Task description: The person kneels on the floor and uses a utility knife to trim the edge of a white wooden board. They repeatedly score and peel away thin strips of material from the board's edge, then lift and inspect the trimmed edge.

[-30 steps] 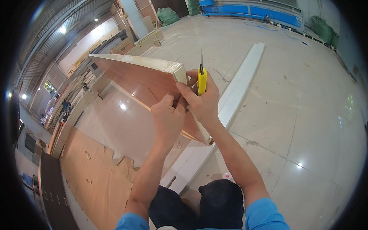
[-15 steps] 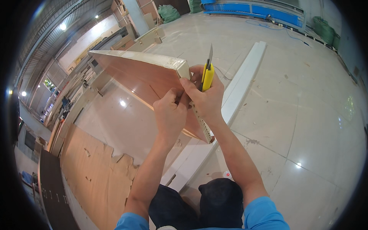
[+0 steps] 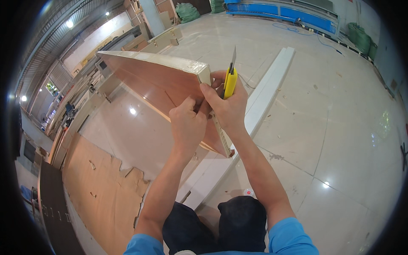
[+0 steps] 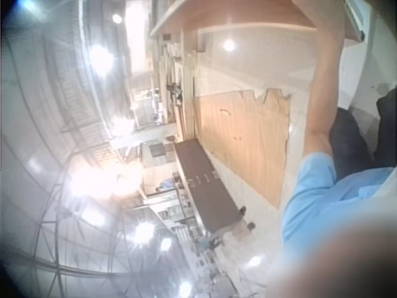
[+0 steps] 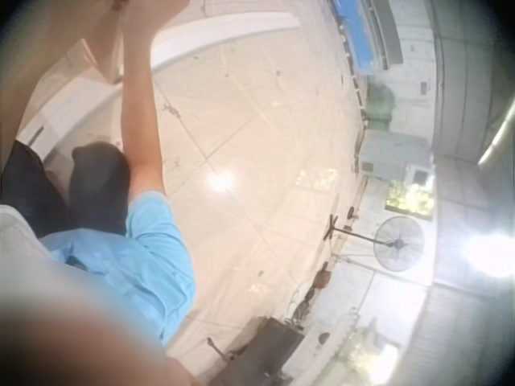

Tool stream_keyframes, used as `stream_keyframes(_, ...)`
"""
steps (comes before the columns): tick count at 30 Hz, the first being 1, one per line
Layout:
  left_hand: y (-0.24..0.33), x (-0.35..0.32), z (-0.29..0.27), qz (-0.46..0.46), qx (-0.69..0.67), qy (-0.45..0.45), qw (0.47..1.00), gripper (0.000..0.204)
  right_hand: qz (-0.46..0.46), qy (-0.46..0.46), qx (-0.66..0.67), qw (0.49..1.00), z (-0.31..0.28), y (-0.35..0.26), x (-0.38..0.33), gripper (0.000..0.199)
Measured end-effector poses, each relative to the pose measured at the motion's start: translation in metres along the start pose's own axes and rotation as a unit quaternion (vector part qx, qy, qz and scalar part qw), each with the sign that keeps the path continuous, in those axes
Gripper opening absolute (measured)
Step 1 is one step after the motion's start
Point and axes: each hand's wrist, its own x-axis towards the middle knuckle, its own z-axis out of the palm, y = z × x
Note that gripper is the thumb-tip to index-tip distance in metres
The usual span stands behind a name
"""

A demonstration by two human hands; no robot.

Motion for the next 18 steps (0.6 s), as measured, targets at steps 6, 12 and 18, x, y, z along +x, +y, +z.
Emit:
stream_keyframes(6,-0.0032,0.0005,0.0020,0.008,-0.021,0.015,1.000,0.013,0.016,0.025,-0.006,1.000,0.0074,-0.0049,-0.0025,0.021)
stream_keyframes(12,-0.0028,-0.0008,0.0002,0.013,-0.013,0.016,1.000,0.014,0.015,0.034,-0.030,0.999,0.0101,-0.0048,-0.0027,0.024)
stream_keyframes(18,-0.0024,0.0006,0.0014,0.016,-0.019,0.024,0.999,0.015,0.004,0.042,-0.019,0.999,0.0105,-0.0030,-0.0032,0.022)
